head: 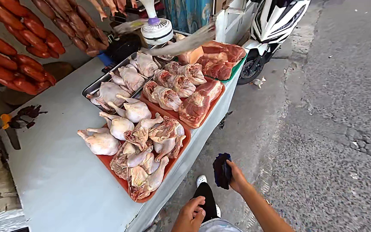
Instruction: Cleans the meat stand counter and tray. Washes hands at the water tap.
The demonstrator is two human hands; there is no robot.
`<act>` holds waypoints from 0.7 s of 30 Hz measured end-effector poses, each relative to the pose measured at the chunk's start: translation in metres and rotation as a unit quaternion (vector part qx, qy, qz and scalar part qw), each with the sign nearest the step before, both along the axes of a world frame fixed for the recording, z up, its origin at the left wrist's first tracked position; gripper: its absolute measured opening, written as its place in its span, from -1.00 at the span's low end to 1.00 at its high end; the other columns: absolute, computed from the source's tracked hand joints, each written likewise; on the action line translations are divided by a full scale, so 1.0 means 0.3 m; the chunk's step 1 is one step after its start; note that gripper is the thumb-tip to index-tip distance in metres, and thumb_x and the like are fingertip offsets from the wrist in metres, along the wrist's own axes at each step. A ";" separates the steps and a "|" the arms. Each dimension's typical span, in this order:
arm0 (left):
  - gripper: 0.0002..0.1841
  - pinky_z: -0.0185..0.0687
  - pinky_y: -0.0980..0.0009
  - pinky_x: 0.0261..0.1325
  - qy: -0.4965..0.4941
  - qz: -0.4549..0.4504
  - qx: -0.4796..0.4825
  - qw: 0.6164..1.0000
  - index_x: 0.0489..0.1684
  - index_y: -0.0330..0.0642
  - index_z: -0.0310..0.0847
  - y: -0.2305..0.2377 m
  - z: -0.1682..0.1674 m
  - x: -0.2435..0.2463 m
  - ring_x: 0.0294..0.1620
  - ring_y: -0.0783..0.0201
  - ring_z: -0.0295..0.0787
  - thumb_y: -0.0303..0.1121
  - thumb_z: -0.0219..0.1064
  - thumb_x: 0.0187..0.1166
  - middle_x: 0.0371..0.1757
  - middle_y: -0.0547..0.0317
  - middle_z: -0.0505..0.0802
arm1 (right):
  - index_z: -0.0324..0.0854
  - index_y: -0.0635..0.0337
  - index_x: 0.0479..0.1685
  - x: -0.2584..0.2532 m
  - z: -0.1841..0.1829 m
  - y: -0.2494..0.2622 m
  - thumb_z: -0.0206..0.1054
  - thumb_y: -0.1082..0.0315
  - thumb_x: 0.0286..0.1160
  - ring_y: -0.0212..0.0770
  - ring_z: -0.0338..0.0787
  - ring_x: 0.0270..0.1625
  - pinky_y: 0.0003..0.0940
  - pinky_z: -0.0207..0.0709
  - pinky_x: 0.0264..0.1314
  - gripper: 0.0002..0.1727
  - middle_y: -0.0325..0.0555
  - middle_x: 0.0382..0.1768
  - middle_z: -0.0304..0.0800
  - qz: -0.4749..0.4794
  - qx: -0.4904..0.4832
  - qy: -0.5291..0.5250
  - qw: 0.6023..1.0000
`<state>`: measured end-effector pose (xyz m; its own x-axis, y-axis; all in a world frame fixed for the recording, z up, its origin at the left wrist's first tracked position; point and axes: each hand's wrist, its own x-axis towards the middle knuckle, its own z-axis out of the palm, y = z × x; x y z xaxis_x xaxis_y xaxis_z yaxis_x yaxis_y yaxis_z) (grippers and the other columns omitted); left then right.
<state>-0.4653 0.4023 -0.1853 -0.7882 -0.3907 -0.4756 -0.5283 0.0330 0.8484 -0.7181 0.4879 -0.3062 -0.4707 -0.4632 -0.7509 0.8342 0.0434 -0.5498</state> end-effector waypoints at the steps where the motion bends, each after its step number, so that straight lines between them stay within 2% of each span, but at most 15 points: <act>1: -0.56 0.72 0.10 0.35 -0.010 -0.004 0.007 1.000 0.51 -0.36 0.54 -0.017 -0.015 -0.057 0.22 0.07 0.83 -0.41 0.22 0.67 0.38 -0.18 0.77 | 0.30 0.01 0.63 -0.026 0.008 -0.007 -0.06 0.03 0.88 -0.06 0.82 0.10 -0.01 0.72 0.12 -0.51 0.04 0.12 0.79 0.012 -0.009 -0.013 1.000; 6: -0.55 0.67 0.06 0.39 -0.027 0.006 0.026 0.999 0.52 -0.37 0.52 -0.113 -0.105 -0.394 0.25 0.02 0.82 -0.41 0.22 0.68 0.39 -0.21 0.77 | 0.54 0.12 0.37 -0.296 0.056 -0.045 -0.11 -0.07 0.88 -0.12 0.85 0.04 -0.07 0.74 0.11 -0.47 0.01 0.01 0.85 0.033 -0.036 -0.026 0.998; 7: -0.55 0.67 0.05 0.41 -0.025 -0.002 0.031 0.999 0.52 -0.38 0.52 -0.133 -0.121 -0.474 0.27 -0.01 0.82 -0.41 0.22 0.68 0.39 -0.23 0.76 | 0.55 0.12 0.36 -0.370 0.057 -0.045 -0.11 -0.06 0.88 -0.12 0.85 0.03 -0.06 0.74 0.10 -0.48 0.01 0.00 0.85 0.020 -0.028 -0.020 0.999; 9: -0.55 0.65 0.02 0.42 -0.011 -0.024 0.047 0.999 0.52 -0.41 0.51 -0.178 -0.144 -0.658 0.28 -0.05 0.80 -0.41 0.21 0.70 0.39 -0.27 0.75 | 0.44 0.07 0.48 -0.536 0.055 -0.034 -0.10 0.05 0.86 -0.13 0.85 0.03 -0.07 0.74 0.07 -0.54 -0.01 0.01 0.83 -0.020 -0.009 0.004 1.000; 10: -0.55 0.66 0.01 0.41 -0.002 -0.035 0.051 0.998 0.52 -0.41 0.52 -0.201 -0.153 -0.756 0.27 -0.05 0.81 -0.40 0.21 0.70 0.39 -0.27 0.75 | 0.43 0.07 0.44 -0.624 0.053 -0.024 -0.10 0.11 0.83 -0.14 0.85 -0.02 -0.07 0.75 0.01 -0.58 -0.03 -0.04 0.82 -0.048 0.004 0.019 0.999; 13: -0.55 0.68 0.05 0.39 0.024 -0.063 0.055 0.996 0.54 -0.34 0.53 -0.275 -0.159 -1.042 0.24 0.01 0.82 -0.37 0.21 0.70 0.39 -0.19 0.76 | 0.53 0.10 0.11 -0.883 0.071 0.025 -0.07 0.16 0.74 -0.16 0.86 -0.19 -0.10 0.76 -0.17 -0.68 -0.06 -0.24 0.83 -0.124 0.037 0.039 0.991; 14: -0.55 0.68 0.06 0.39 0.036 -0.068 0.058 0.995 0.54 -0.33 0.52 -0.301 -0.154 -1.134 0.25 0.02 0.82 -0.37 0.20 0.71 0.39 -0.19 0.76 | 0.54 0.11 0.09 -0.967 0.086 0.041 -0.08 0.14 0.77 -0.17 0.86 -0.19 -0.10 0.77 -0.16 -0.66 -0.06 -0.24 0.83 -0.142 0.044 0.044 0.988; 18: -0.54 0.68 0.09 0.40 0.047 -0.089 0.068 0.993 0.55 -0.34 0.50 -0.396 -0.091 -1.463 0.28 0.04 0.81 -0.36 0.20 0.71 0.42 -0.19 0.74 | 0.46 0.09 0.36 -1.246 0.120 0.115 -0.13 0.03 0.87 -0.18 0.85 0.03 -0.08 0.77 0.07 -0.56 -0.07 -0.01 0.83 -0.200 0.029 0.082 0.976; 21: -0.52 0.67 0.08 0.40 0.049 -0.100 0.041 0.993 0.57 -0.35 0.48 -0.442 -0.040 -1.648 0.29 0.01 0.80 -0.38 0.21 0.70 0.45 -0.23 0.71 | 0.51 0.06 0.33 -1.377 0.122 0.157 -0.17 -0.04 0.87 -0.23 0.85 0.01 -0.10 0.77 0.04 -0.51 -0.13 -0.03 0.84 -0.254 0.060 0.097 0.960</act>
<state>-0.9598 0.2696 -0.1973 -0.8900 -0.1854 -0.4165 -0.4330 0.0583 0.8995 -1.1311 0.5350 -0.2696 -0.7502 -0.0517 -0.6592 0.6460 -0.2698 -0.7140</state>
